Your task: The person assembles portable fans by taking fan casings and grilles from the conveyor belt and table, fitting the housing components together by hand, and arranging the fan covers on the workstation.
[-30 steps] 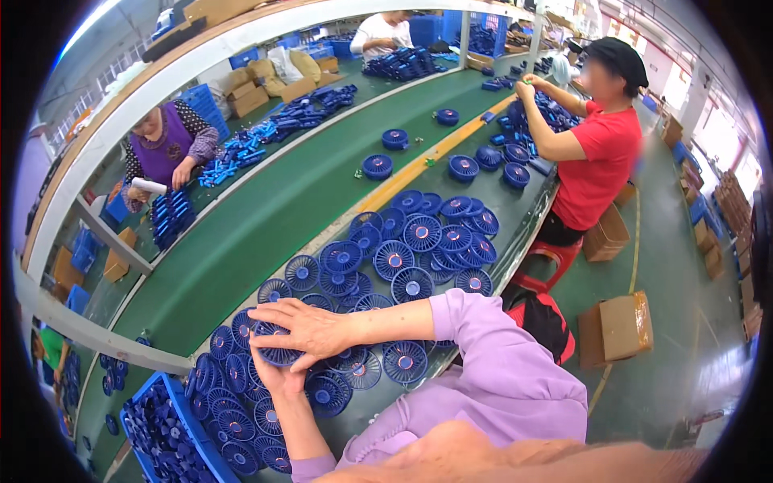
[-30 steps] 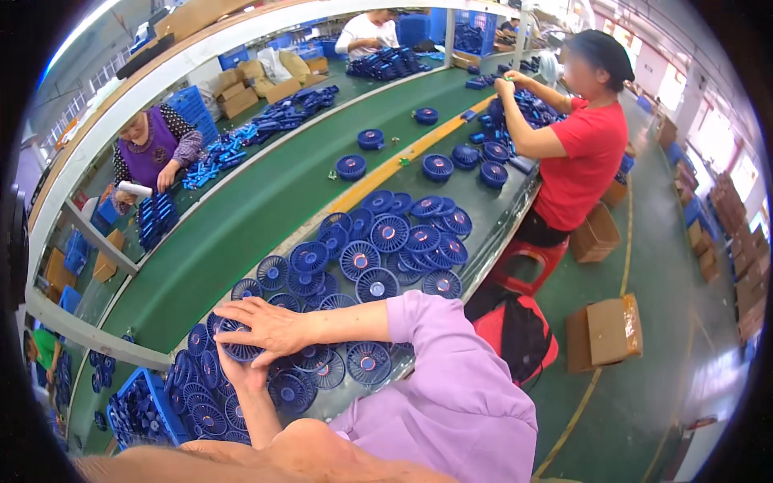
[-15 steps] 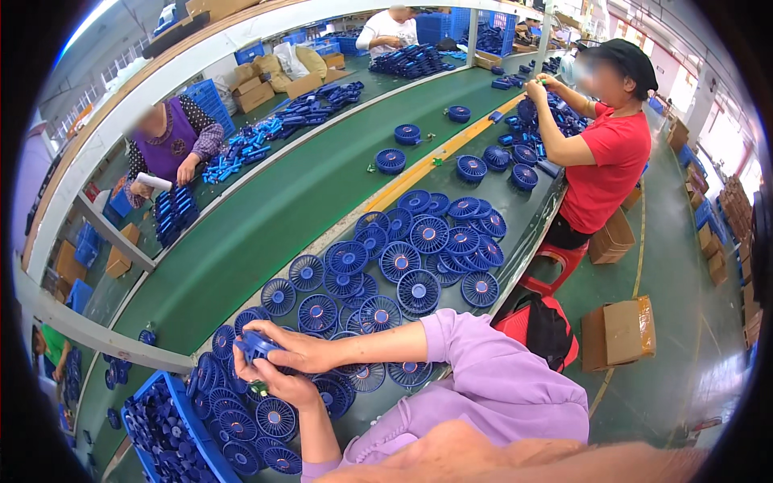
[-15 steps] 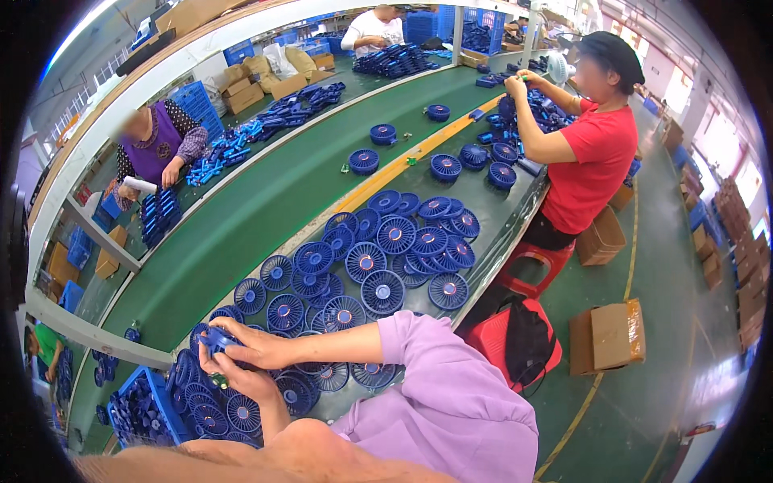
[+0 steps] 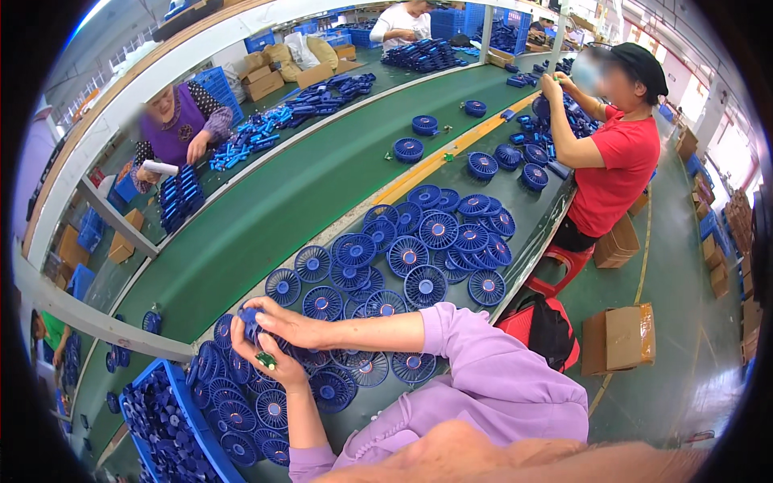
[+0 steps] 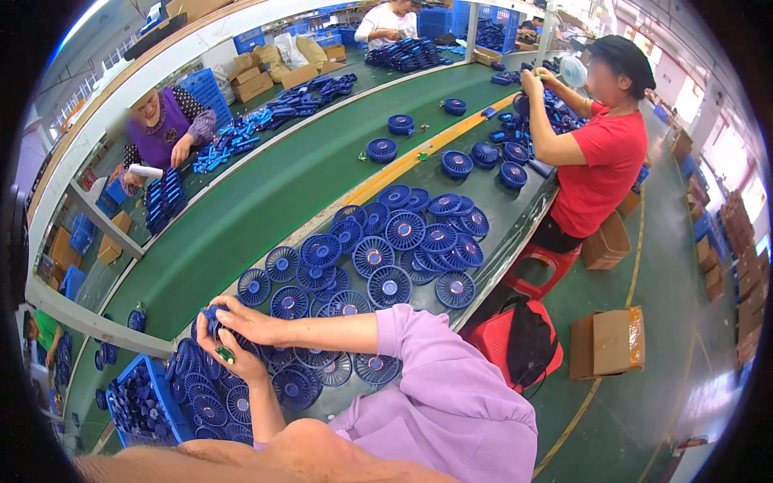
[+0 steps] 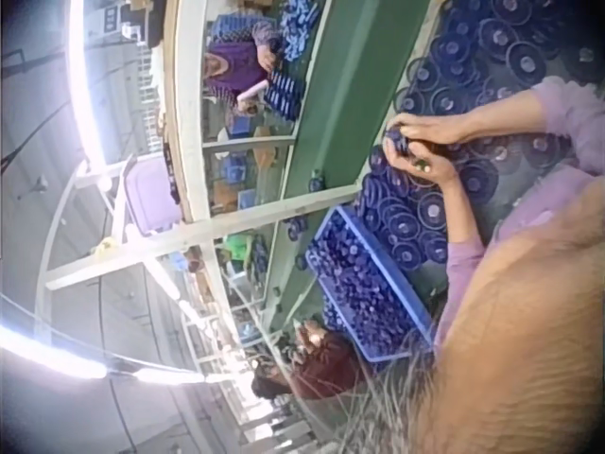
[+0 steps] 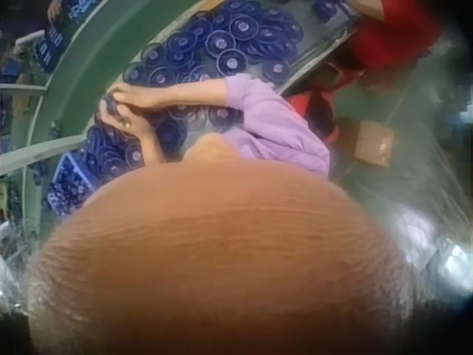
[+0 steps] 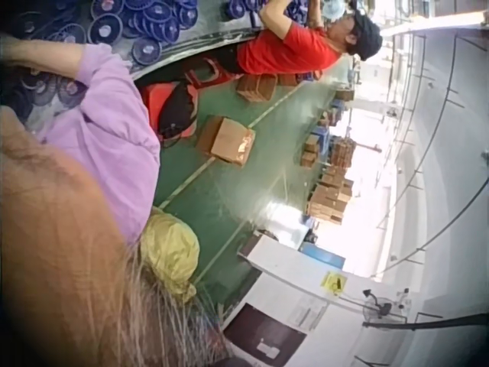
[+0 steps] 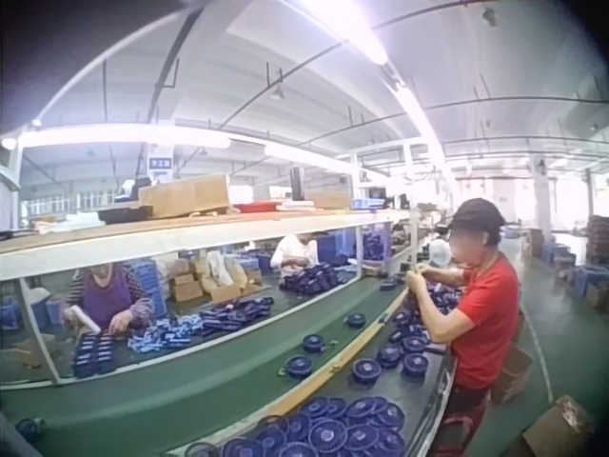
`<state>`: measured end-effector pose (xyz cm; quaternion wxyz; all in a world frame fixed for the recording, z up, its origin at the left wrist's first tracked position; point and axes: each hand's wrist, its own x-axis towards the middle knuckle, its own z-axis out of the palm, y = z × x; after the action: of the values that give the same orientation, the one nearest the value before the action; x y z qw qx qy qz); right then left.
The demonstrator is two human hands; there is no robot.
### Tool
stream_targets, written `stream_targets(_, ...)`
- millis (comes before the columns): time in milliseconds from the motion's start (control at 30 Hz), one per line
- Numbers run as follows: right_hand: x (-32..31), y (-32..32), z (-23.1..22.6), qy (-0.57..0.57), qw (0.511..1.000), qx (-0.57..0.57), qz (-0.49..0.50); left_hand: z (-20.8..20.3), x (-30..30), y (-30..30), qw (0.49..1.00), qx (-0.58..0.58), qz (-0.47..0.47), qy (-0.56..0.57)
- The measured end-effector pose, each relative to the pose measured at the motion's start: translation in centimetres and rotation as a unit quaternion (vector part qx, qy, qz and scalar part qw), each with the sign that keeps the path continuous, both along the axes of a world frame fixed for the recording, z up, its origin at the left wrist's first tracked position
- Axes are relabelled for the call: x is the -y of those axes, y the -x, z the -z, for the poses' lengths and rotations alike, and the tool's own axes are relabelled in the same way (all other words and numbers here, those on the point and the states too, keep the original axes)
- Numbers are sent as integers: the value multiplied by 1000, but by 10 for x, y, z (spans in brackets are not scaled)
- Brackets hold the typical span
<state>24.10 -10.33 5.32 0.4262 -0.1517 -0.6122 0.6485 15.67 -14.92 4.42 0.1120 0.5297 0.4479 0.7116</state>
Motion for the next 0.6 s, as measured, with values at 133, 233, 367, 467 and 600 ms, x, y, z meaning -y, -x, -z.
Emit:
stream_targets(133, -5, -7, 2, -148, 985, 71, 50, -15, -6, -5, 970, 210, 115, 40)
stream_targets(233, 0, 7, 7, -200, 975, 30, 92, -20, -5, 4, 947, 296, 115, 48)
stream_targets(367, 15, 9, -4, -83, 993, -67, 45, -7, -5, 5, 995, 90, -31, 14)
stream_targets(467, 12, 9, -7, -33, 997, -68, 31, -5, -12, 9, 996, 26, -83, 7)
stream_targets(600, -21, 13, 15, -45, 998, 3, 41, -5, -24, 13, 999, 10, -31, 34)
